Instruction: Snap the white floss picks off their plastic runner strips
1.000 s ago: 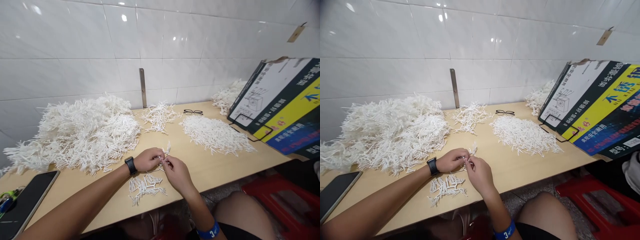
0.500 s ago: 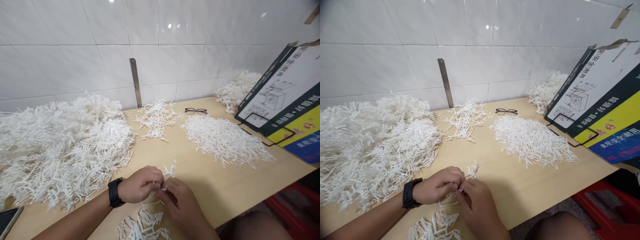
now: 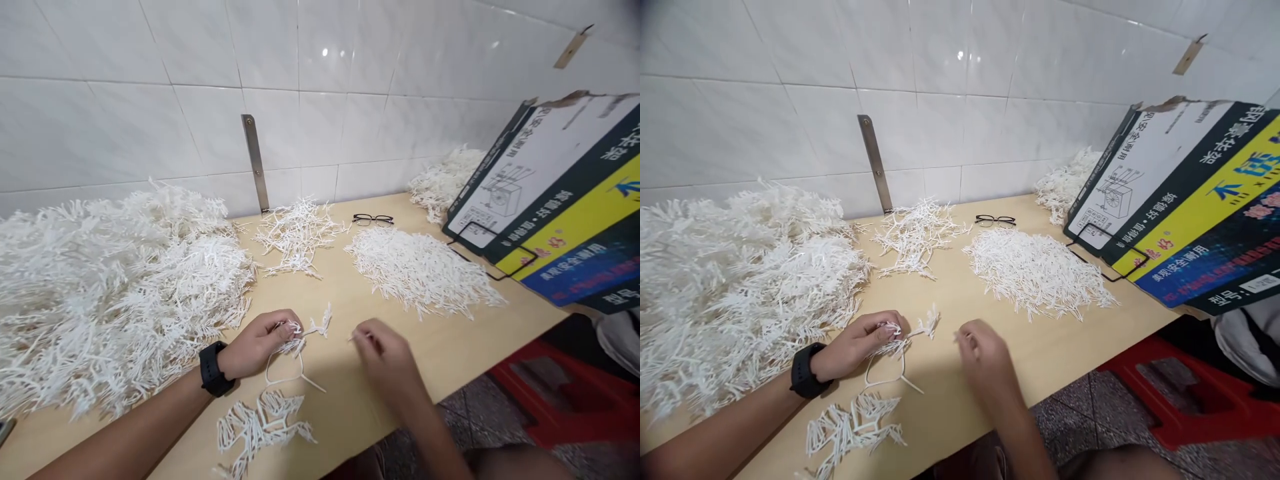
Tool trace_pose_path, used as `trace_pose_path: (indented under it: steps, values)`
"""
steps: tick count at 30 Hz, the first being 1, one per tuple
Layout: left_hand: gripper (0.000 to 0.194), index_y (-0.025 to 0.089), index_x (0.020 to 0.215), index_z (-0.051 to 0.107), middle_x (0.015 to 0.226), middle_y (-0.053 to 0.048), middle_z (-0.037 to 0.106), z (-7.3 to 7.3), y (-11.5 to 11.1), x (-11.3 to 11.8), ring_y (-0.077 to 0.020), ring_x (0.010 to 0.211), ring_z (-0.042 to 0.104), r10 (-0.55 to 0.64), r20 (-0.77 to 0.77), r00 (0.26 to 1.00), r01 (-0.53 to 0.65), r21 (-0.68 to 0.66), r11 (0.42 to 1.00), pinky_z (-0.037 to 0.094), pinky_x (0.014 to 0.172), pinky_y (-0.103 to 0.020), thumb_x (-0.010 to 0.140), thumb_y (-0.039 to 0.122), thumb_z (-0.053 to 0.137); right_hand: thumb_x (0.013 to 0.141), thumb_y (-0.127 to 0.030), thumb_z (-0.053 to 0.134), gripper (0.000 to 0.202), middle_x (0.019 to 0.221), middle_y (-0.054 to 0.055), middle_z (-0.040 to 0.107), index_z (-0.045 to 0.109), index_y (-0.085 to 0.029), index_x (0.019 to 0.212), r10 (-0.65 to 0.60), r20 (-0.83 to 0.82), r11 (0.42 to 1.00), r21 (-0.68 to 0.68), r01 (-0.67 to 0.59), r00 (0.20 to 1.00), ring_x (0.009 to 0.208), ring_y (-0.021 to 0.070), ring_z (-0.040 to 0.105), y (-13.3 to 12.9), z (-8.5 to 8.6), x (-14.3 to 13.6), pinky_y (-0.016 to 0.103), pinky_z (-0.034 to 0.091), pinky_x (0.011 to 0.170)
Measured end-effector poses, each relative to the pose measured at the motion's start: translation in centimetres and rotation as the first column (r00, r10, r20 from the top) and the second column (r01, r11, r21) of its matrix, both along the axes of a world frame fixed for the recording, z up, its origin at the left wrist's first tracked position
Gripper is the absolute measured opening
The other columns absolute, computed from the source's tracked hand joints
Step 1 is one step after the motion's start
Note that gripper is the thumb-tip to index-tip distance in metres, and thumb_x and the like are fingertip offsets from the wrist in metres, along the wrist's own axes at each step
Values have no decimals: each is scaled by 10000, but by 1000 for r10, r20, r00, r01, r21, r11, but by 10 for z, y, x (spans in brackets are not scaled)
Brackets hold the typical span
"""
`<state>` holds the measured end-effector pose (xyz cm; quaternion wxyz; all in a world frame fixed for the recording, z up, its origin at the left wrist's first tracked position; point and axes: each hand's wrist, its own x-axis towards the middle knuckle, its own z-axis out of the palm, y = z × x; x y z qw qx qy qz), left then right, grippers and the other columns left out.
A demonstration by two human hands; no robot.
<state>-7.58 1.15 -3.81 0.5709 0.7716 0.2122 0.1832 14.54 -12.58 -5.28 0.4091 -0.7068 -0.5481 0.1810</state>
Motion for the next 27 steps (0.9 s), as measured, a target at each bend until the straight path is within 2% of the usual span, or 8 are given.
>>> trace_pose_path:
  steps: [2, 4, 6, 9, 12, 17, 21, 27]
  values:
    - [442, 137, 812, 570, 817, -59, 590, -2, -3, 1, -146, 741, 506, 15, -33, 999, -13, 50, 999, 423, 713, -275, 946, 536, 434, 899, -337, 495, 235, 1030, 126, 662, 641, -173, 982, -191, 123, 980, 82, 182, 974, 971, 261, 588, 2, -4, 20, 405, 456, 865]
    - [436, 139, 801, 574, 820, -56, 593, -3, -6, 3, -140, 731, 508, 2, -63, 998, 6, 114, 993, 425, 704, -267, 953, 520, 428, 867, -347, 531, 367, 1244, 182, 595, 605, -157, 1172, -314, 216, 946, 158, 284, 924, 1173, 331, 513, 2, -7, 26, 513, 395, 980]
    - [419, 138, 787, 580, 810, -52, 589, -4, -8, 5, -133, 717, 510, -30, -86, 996, 46, 188, 981, 425, 707, -263, 963, 485, 422, 867, -348, 531, 377, 1260, 187, 588, 599, -157, 1186, -356, 204, 927, 201, 317, 912, 1195, 338, 504, 0, -7, 13, 529, 385, 992]
    - [383, 139, 786, 592, 803, -49, 596, -5, -10, 6, -136, 731, 530, -55, -105, 993, 81, 262, 962, 430, 728, -264, 968, 437, 433, 912, -357, 491, 239, 941, 102, 678, 645, -184, 971, -164, 17, 979, 121, 161, 986, 869, 234, 619, -3, -3, -30, 365, 489, 789]
    - [359, 139, 801, 609, 815, -54, 614, -4, -11, 5, -140, 749, 547, -57, -104, 993, 83, 267, 960, 437, 730, -260, 967, 412, 445, 927, -391, 491, 243, 715, 14, 610, 631, -197, 887, 94, -102, 995, -13, -95, 990, 607, 151, 539, -4, -2, -65, 263, 434, 578]
    - [367, 136, 803, 631, 848, -72, 640, -1, -13, 4, -146, 780, 569, -137, -67, 988, 149, 251, 956, 451, 759, -264, 976, 395, 436, 905, -459, 542, 265, 713, -12, 561, 603, -202, 916, 72, -23, 996, -47, -73, 997, 584, 135, 500, -1, -4, -75, 251, 393, 576]
    - [355, 149, 795, 636, 857, -80, 652, -1, -14, 5, -160, 821, 574, -200, -83, 976, 216, 301, 929, 449, 809, -279, 975, 383, 439, 922, -451, 528, 291, 678, -3, 543, 552, -206, 765, 135, 90, 991, -29, -132, 987, 657, 161, 511, -2, -3, -71, 260, 356, 607]
    - [403, 165, 807, 623, 901, -90, 657, -1, -12, 4, -171, 852, 571, -268, -95, 959, 284, 326, 902, 443, 855, -305, 987, 437, 387, 979, -376, 431, 400, 638, -3, 514, 409, -199, 621, 238, 110, 971, -24, -237, 965, 624, 141, 457, -4, -2, -70, 264, 300, 587]
